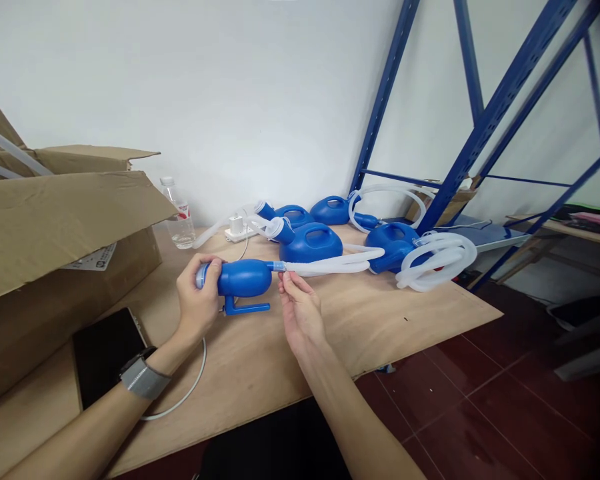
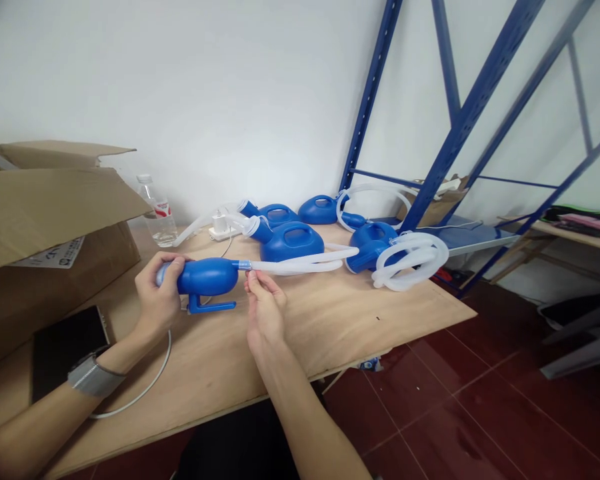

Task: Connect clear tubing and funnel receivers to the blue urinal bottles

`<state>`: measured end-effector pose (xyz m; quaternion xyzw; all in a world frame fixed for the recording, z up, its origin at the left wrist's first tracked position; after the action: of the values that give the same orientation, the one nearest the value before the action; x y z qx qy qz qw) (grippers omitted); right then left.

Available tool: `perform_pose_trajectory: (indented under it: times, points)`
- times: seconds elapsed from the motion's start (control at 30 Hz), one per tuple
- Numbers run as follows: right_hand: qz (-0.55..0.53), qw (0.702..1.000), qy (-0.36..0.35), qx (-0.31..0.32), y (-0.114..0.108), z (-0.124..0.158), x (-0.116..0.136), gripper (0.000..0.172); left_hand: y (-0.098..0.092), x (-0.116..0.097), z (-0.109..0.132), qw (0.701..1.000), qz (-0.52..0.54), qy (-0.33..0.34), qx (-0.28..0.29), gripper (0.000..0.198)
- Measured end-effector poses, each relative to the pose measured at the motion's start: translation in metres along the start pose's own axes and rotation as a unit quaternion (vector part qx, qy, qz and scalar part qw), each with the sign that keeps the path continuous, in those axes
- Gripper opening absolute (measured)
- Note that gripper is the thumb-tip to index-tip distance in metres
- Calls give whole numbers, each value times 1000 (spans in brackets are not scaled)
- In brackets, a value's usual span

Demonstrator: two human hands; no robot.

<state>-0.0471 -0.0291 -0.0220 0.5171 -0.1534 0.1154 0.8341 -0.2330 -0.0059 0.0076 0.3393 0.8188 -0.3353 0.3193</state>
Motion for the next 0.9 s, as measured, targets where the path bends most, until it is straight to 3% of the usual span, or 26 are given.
perform_pose_trajectory:
  times: [0.17,0.4,0.6,0.83,0.9]
  points:
    - [-22,1000,7,-20,6,4,-3,13,-3,-3,5,998,-24,45,-40,21]
    - [-33,997,72,-13,6,4,-4,12,-6,-10,12,986,-48,140,-76,9]
    - [-81,985,147,-44,1,3,-2,18,-4,-16,14,974,-62,209,-70,6]
    - [-86,984,144,-51,-8,-6,-4,19,-2,-17,14,965,-74,247,-56,3]
    - [-57,991,124,-16,-9,-10,-5,19,-2,-18,15,962,-76,258,-54,2]
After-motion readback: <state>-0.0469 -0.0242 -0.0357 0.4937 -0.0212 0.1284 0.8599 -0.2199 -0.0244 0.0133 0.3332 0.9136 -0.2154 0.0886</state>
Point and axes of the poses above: each hand's wrist, its own z-axis away from the middle knuckle, its own y-axis out of the palm, x = y × z, the point moved 4 cm from there along -z, towards the middle knuckle, and after that the axes turned 8 degrees about -z, right-handed, at the moved point
